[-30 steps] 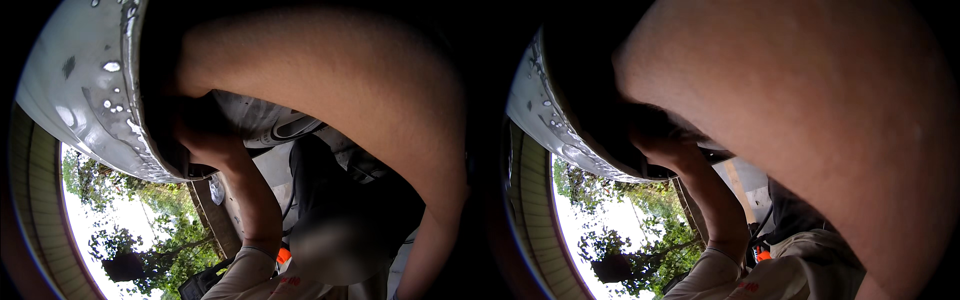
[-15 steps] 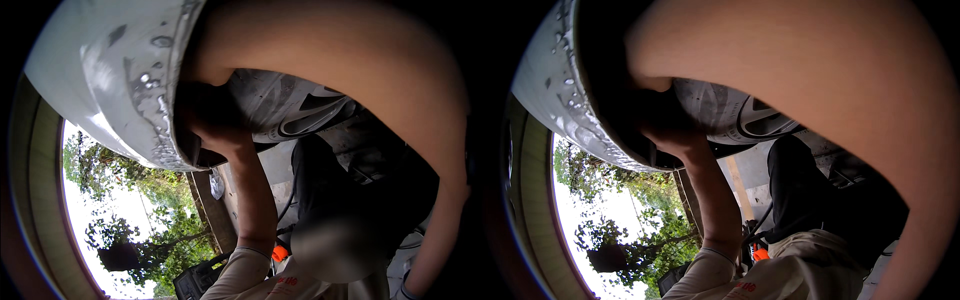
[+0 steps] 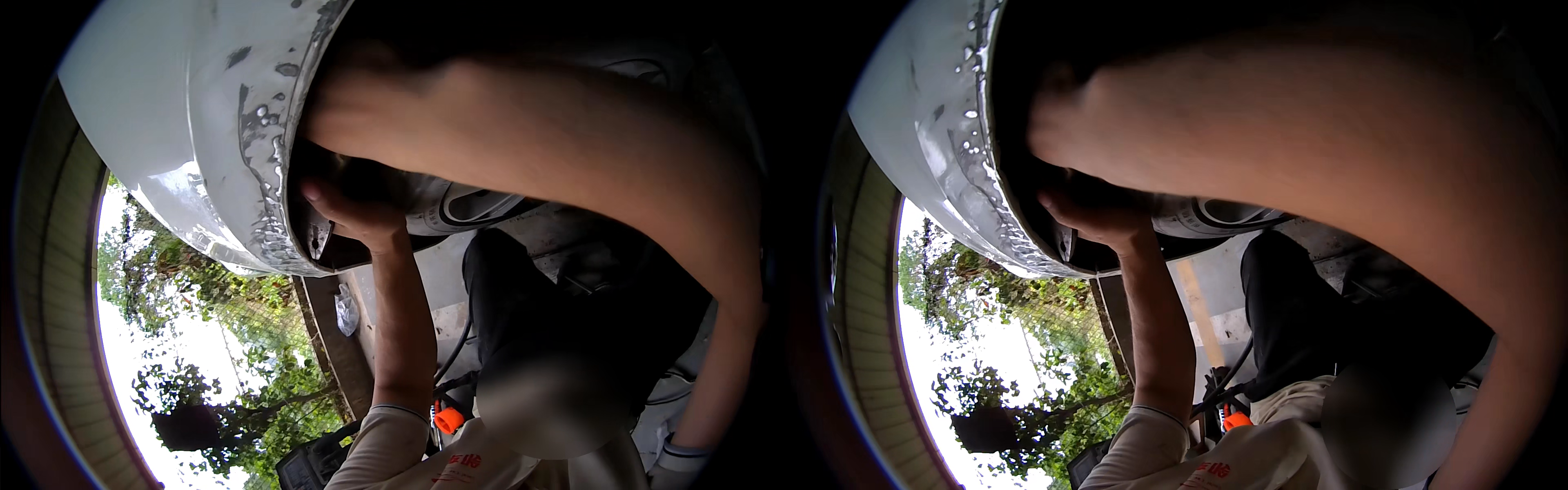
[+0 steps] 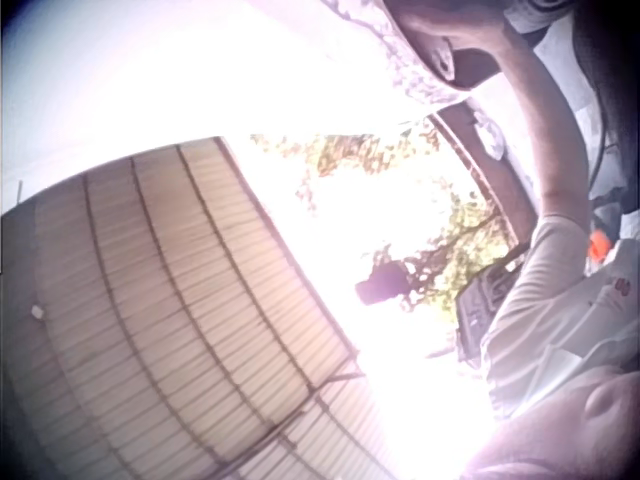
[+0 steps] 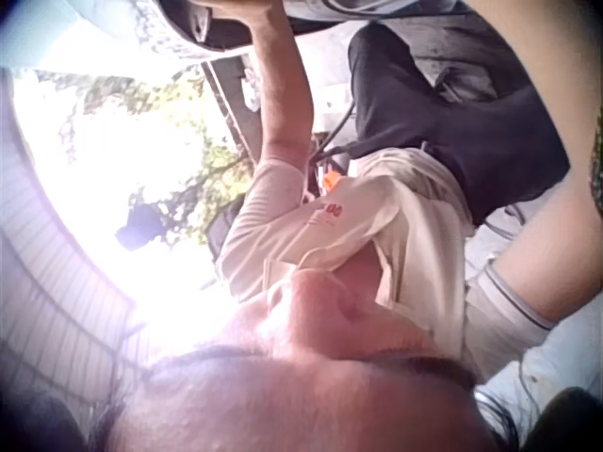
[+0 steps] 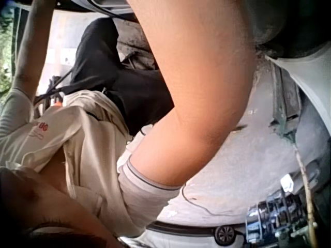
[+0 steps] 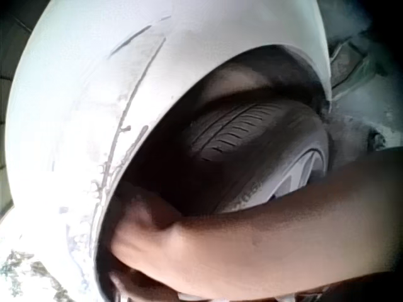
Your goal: The person is repairing a dent on the front fender of a white car. They use a hammer and a metal bar to tap and push the dented metal back into shape, working around the wheel arch area.
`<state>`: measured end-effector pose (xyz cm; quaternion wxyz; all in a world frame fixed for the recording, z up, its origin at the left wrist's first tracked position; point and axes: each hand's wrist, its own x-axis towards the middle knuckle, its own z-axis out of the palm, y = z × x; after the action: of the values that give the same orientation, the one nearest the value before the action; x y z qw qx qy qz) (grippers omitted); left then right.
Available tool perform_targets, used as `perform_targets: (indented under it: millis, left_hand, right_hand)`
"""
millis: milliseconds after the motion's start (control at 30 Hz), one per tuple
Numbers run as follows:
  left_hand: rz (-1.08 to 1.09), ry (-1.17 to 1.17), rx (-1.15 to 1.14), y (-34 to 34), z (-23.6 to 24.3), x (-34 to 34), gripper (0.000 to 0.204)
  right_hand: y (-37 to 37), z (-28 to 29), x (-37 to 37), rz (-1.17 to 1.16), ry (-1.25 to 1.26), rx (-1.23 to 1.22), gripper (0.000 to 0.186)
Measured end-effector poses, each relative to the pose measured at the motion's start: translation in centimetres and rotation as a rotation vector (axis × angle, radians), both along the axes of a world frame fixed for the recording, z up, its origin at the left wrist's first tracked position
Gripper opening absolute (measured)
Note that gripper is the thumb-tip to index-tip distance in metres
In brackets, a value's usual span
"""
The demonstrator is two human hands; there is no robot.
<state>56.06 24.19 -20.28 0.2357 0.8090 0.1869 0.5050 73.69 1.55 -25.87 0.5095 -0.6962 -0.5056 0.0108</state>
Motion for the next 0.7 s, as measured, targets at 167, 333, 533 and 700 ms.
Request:
perform_targets:
  millis: [167,333,533,700]
  left_hand:
    - [-0.204,0.066,0.045,-1.3,0.4,1.7,0.08]
    - [-0.104,0.431,0.472,-2.5,0.2,-2.5,0.093]
    - [0.042,0.768,0.586,-2.2,-4.3,-13.8,0.083]
    - [0.059,0.704,0.446,-0.8,-5.9,-12.0,0.09]
  right_hand:
    - [4.1,7.4,-1.1,-0.091,-0.366,0.127,0.031]
    - [4.6,4.1,-4.0,-0.105,-0.567,-0.038,0.035]
    - [2.2,-8.6,-2.2,0.636,-0.192,-1.118,0.061]
    - [1.4,-27.8,-5.1,0.591,-0.5,-1.574,0.068]
